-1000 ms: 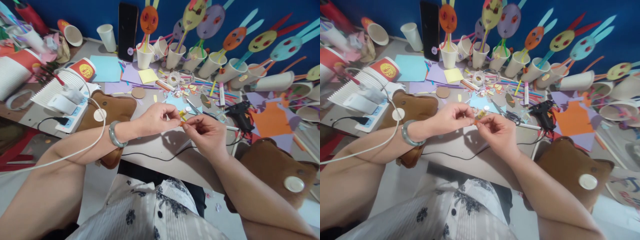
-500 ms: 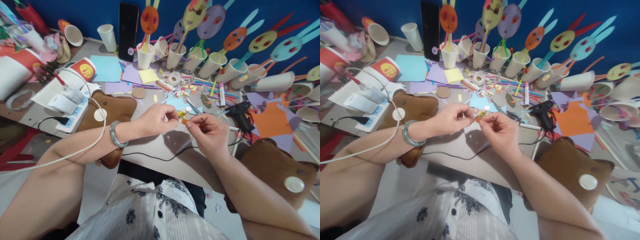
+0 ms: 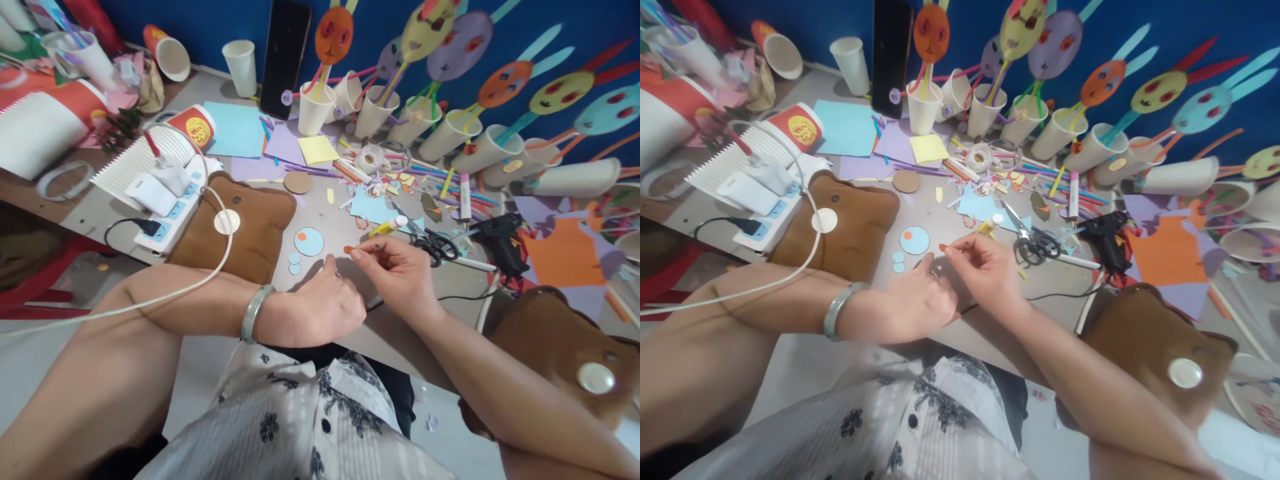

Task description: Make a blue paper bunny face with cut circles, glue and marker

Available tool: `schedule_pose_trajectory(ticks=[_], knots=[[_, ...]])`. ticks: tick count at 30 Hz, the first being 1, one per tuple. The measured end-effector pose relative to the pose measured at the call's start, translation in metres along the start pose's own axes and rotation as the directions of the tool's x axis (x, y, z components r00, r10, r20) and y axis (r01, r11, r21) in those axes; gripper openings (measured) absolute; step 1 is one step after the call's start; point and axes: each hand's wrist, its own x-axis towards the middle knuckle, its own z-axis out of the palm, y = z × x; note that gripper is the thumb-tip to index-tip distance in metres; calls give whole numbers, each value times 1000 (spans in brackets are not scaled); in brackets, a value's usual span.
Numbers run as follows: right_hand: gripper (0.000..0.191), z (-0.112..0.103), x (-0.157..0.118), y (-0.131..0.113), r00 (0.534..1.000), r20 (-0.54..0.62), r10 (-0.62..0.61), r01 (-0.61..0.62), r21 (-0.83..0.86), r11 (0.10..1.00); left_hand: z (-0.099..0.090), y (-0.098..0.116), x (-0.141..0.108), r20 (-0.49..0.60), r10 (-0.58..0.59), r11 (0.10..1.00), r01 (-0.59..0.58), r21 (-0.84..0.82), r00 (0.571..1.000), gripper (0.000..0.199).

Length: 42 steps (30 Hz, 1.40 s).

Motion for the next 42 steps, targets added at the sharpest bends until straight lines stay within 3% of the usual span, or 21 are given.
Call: schedule_pose_trajectory(ticks=[4, 7, 12, 18, 23, 27, 32, 42], knots=[[27, 15, 15, -4, 987, 112, 119, -121, 12, 993, -1, -5, 6, 69, -149, 986, 153, -61, 986, 20], [29, 28, 28, -4, 970, 165, 180, -192, 58, 980, -2, -7, 7, 59, -195, 979, 198, -49, 979, 29], [29, 41, 40, -5, 949, 185, 254, -268, 56, 962, -1, -7, 3, 10, -186, 982, 186, -38, 983, 34], [28, 40, 43, -3, 930, 207, 304, -314, 13, 949, -4, -12, 5, 92, -182, 977, 190, -98, 979, 34], [27, 40, 52, -3, 867, 237, 438, -455, 20, 890, 3, -11, 6, 6, -165, 986, 165, -20, 986, 26], [29, 41, 56, -4, 811, 241, 533, -563, 75, 823, 3, -9, 4, -3, -125, 992, 125, 10, 992, 33], [34, 39, 57, -2, 796, 298, 527, -580, 129, 804, 2, -10, 4, 30, -98, 995, 98, 11, 995, 37], [31, 40, 58, -6, 774, 296, 560, -612, 121, 781, 16, -8, 5, -95, -144, 988, 148, 41, 985, 29]])
